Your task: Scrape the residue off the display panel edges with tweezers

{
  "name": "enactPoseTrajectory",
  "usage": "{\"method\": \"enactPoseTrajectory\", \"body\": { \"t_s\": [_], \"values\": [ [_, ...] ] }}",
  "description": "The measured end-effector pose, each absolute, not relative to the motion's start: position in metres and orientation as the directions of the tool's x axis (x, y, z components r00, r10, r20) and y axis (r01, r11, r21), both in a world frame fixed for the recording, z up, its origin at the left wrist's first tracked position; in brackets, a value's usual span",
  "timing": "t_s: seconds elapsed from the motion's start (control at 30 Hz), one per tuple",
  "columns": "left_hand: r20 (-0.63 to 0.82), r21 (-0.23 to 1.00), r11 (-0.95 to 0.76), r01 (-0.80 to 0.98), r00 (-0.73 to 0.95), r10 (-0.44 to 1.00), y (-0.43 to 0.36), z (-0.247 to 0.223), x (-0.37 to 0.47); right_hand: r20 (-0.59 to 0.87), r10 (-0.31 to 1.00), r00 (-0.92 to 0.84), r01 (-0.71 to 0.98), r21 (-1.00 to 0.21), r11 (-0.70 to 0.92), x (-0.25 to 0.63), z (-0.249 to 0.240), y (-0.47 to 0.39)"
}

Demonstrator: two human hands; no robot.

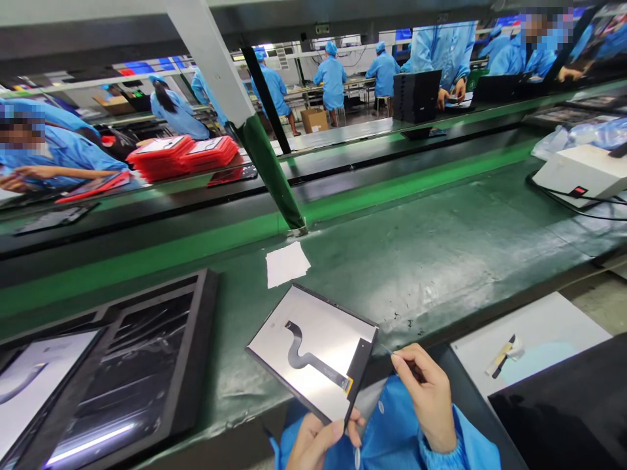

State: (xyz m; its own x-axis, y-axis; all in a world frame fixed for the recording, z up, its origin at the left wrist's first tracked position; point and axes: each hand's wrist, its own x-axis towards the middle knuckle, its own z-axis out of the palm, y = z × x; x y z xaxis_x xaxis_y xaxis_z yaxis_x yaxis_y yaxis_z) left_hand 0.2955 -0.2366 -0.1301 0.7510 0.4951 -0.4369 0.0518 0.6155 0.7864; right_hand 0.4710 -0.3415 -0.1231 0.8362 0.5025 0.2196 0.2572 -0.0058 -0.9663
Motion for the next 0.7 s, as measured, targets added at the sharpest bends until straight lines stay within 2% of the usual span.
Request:
{"method": "enactPoseTrajectory", "body": {
  "t_s": [0.23, 0.47, 0.7],
  "values": [
    [-0.408, 0.811, 0.583, 0.056, 0.768, 0.493, -0.236, -0.133, 0.295, 0.315, 0.436, 0.843, 0.352, -0.936, -0.004, 0.486, -0.115, -0.345],
    [-0.406, 0.805, 0.591, 0.051, 0.773, 0.487, -0.236, -0.127, 0.298, 0.417, 0.579, 0.700, 0.552, -0.831, -0.069, 0.481, -0.119, -0.350],
    [-0.414, 0.816, 0.573, 0.071, 0.764, 0.494, -0.236, -0.122, 0.300, 0.511, 0.583, 0.631, 0.673, -0.734, -0.085, 0.473, -0.122, -0.346]
  ]
}}
